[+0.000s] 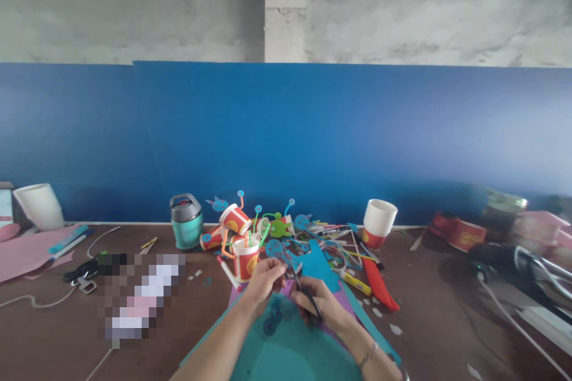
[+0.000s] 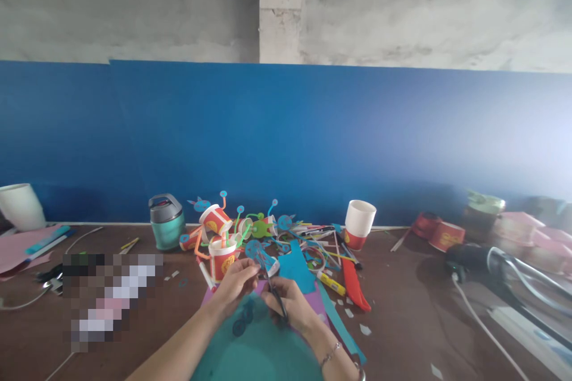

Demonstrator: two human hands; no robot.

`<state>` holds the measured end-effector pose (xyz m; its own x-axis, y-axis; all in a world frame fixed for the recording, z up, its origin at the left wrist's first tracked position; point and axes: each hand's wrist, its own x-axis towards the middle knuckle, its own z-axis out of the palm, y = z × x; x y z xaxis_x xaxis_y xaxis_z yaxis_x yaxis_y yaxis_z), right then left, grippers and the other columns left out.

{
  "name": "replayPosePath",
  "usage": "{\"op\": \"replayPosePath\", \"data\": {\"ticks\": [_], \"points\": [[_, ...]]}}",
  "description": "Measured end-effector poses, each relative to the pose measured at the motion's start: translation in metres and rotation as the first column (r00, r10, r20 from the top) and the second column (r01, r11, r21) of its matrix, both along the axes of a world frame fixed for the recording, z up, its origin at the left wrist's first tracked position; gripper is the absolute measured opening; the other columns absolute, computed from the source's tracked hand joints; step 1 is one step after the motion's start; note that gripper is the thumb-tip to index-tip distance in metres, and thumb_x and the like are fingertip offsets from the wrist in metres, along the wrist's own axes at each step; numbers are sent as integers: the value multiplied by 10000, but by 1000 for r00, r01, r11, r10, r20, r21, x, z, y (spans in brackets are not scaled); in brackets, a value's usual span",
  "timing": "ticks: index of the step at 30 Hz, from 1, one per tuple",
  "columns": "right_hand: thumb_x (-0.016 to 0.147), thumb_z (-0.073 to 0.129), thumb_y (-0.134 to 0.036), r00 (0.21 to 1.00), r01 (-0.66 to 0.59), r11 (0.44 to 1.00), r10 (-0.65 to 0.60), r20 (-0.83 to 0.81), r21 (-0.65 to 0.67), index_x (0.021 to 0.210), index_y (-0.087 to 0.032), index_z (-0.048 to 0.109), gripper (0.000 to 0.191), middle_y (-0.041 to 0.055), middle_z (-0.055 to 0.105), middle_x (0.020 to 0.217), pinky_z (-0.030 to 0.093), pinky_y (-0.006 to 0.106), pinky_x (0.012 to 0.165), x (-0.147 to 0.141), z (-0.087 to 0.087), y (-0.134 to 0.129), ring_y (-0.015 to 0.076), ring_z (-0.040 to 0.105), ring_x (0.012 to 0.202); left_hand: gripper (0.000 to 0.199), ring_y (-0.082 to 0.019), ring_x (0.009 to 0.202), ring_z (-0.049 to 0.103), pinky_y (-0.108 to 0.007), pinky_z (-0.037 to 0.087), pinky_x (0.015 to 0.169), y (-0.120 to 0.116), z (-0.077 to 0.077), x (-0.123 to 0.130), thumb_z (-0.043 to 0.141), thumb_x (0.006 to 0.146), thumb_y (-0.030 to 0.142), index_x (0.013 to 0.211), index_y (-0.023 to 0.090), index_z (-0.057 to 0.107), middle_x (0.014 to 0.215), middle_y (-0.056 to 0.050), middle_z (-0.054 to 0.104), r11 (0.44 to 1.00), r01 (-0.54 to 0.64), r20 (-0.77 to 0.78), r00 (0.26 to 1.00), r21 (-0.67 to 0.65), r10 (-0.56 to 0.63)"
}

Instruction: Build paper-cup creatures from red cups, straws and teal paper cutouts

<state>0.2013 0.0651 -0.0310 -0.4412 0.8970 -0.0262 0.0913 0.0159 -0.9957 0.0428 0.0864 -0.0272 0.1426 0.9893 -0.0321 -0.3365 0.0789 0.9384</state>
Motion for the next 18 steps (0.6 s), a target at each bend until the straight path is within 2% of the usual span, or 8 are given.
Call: {"op": "replayPosePath", "data": {"ticks": [7,18], "points": [[660,670,-609,999,18,1000,-18,39,9,698,-171,529,462,-76,464,448,350,178,348,1,-5,3,72,444,359,364,-43,336,363,-195,189,393,-1,2,-2,750,605,413,547,177,478,400,27,538,1000,18,-13,1000,6,-18],[663,676,-604,1000,10,1000,-10,18,6,695,-171,533,457,-75,455,460,328,181,347,0,-1,1,70,428,360,338,-47,344,383,-185,213,386,-1,1,-1,750,595,390,556,177,491,399,31,537,999,39,-6,999,-12,-39]]}}
